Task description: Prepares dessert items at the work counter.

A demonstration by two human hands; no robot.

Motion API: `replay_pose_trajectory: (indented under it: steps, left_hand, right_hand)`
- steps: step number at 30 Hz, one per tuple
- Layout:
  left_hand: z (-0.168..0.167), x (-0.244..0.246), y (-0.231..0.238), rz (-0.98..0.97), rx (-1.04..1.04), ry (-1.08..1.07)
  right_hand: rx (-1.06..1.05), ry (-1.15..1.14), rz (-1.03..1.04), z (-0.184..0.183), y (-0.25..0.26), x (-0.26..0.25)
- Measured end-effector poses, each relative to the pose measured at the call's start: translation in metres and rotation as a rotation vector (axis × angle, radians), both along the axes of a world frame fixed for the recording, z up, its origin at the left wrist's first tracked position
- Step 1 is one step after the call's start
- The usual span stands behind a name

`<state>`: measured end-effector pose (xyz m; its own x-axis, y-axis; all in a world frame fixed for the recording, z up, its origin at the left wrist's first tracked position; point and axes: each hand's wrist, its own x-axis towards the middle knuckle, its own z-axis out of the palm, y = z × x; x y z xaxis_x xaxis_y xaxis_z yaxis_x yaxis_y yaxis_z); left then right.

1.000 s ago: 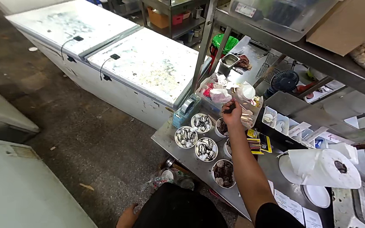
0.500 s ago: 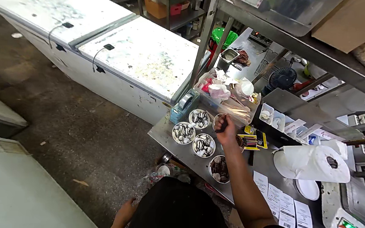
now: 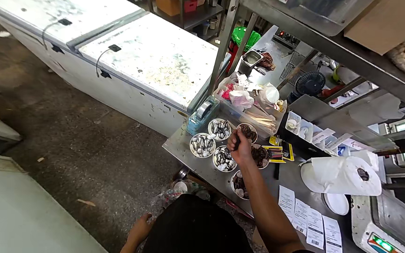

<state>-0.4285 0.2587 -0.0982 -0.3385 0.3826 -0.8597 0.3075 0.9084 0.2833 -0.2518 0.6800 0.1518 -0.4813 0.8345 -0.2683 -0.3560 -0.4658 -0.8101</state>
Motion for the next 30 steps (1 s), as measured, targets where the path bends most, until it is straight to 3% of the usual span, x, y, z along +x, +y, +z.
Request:
replay_pose_trajectory:
  steps: [10, 18, 24, 30]
  left_hand:
    - [-0.002, -0.001, -0.002, -0.020, -0.018, -0.018]
    - [0.003, -0.002, 0.000, -0.020, -0.018, -0.015]
    - [0.003, -0.001, -0.007, 0.014, 0.005, -0.010]
    - [0.002, -0.001, -0.012, 0.023, -0.014, -0.008]
  right_hand:
    - [-0.010, -0.052, -0.071, -0.016, -0.009, 0.038]
    - [-0.076, -0.007, -0.153, -0.018, -0.005, 0.039]
    - [-0.101, 0.063, -0.166, -0.004, 0.004, 0.006]
    - [0.057, 0.059, -0.022, 0.005, 0.011, -0.056]
